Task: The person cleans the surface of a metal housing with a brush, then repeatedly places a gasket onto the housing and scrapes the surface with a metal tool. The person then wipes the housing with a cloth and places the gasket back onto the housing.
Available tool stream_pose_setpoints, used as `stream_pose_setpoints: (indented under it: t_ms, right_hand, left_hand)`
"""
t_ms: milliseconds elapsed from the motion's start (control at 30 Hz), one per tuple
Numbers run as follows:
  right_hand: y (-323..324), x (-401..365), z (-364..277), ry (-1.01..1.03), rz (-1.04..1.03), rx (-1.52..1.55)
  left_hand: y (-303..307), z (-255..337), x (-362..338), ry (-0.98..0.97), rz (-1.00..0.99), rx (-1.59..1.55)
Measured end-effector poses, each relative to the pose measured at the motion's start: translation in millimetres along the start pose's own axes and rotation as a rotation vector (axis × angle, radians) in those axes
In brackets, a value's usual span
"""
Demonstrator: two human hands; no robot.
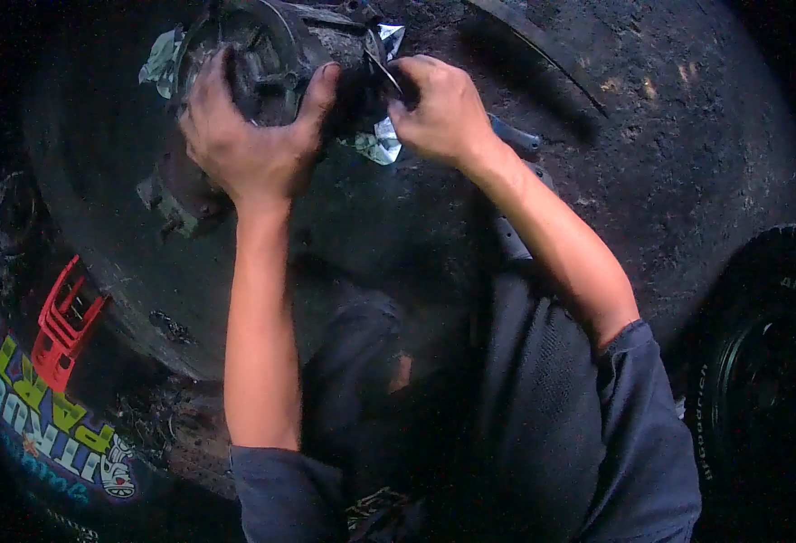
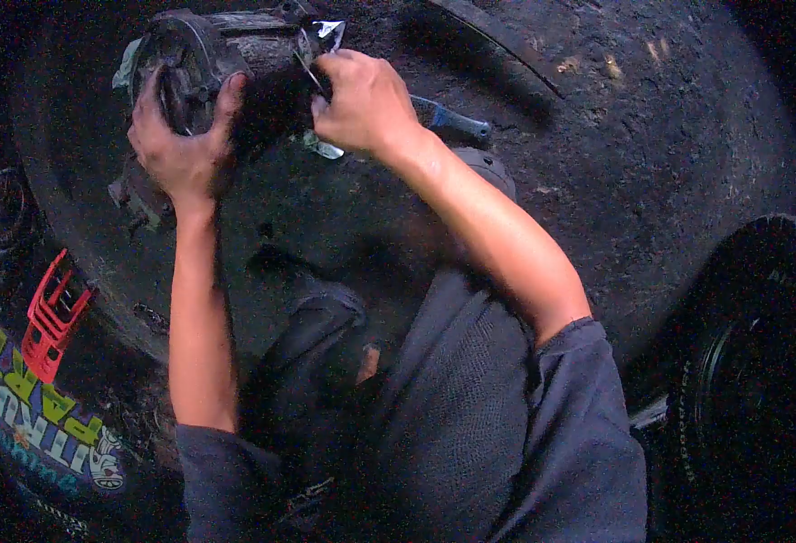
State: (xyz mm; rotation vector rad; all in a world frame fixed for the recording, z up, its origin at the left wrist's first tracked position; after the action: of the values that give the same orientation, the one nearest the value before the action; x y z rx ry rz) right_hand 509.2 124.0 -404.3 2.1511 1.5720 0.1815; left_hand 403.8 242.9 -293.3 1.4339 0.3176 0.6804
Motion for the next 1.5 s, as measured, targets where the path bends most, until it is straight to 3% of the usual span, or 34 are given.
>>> stream_pose_setpoints:
  t_ms: [100,167,500,700,900,1033,1100,1167,1233,1267,1300,1367,1433,1500]
  right_hand:
    - [-1.7,-10.8,-12.5,0.064,0.102,-0.209]
    - [-8.0,-14.2,-15.0,0.021,0.05,-0.233]
    - [-20.0,-23.7,-11.0,-0.042,0.138,0.02]
    - [-23.3,-18.5,-10.6,0.11,0.292,0.01]
    - [-5.3,-9.5,-21.5,0.069,0.431,0.31]
    - [2.0,6.3,4.6,-0.11,0.392,0.597]
    - [0.6,14.5,26.6,-0.132,0.422,0.803]
    - [-0.9,23.1,39.0,-0.264,0.346,1.381]
    - [11.5,29.0,35.8,-0.218,0.414,1.566]
    - [11.0,33.7,36.8,-0.144,0.314,1.632]
    - [7.5,40.8,42.6,-0.144,0.311,1.631]
    - [7.5,55.1,42.0,-0.101,0.261,1.338]
    - [-7.0,55.9,42.5,-0.194,0.215,1.375]
    - [-2.4,57.7,32.0,-0.026,0.313,1.231]
  left_hand:
    - [-0.5,1.3,0.6,0.009,-0.008,0.006]
    - [-1.4,0.1,0.7,0.01,-0.004,0.002]
    - [-0.9,-2.0,1.1,-0.011,-0.004,-0.004]
    - [0.1,-1.8,1.1,0.017,-0.032,0.006]
    - [-1.5,-2.9,0.6,0.023,-0.041,-0.03]
    - [-1.5,-3.8,0.7,0.013,-0.037,0.017]
    - [-2.7,-3.8,0.3,0.01,-0.032,0.003]
    - [-2.7,-3.5,0.8,0.012,-0.025,-0.006]
    - [-1.2,-1.7,-0.1,0.012,-0.018,-0.015]
    - [-1.0,-1.2,-0.3,0.013,-0.019,-0.015]
    - [-1.1,-1.1,-0.3,0.015,-0.019,-0.014]
    - [-1.1,-0.8,-0.3,0.016,-0.022,-0.009]
    - [-1.9,-1.5,0.2,0.018,-0.026,-0.002]
    - [-1.6,-1.8,-0.3,-0.001,-0.005,-0.041]
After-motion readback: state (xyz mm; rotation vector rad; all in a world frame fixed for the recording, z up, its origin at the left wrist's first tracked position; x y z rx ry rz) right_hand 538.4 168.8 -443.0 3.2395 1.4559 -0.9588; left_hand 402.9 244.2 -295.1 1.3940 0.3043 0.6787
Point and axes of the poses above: each hand's wrist, its own x-axis towards the middle knuckle, its own y-axis out of the back of the hand, z = x × y, the point moved 6 cm from there along x, towards the middle knuckle, and after that the axes turned 14 degrees about -z, right-handed, at the moved point
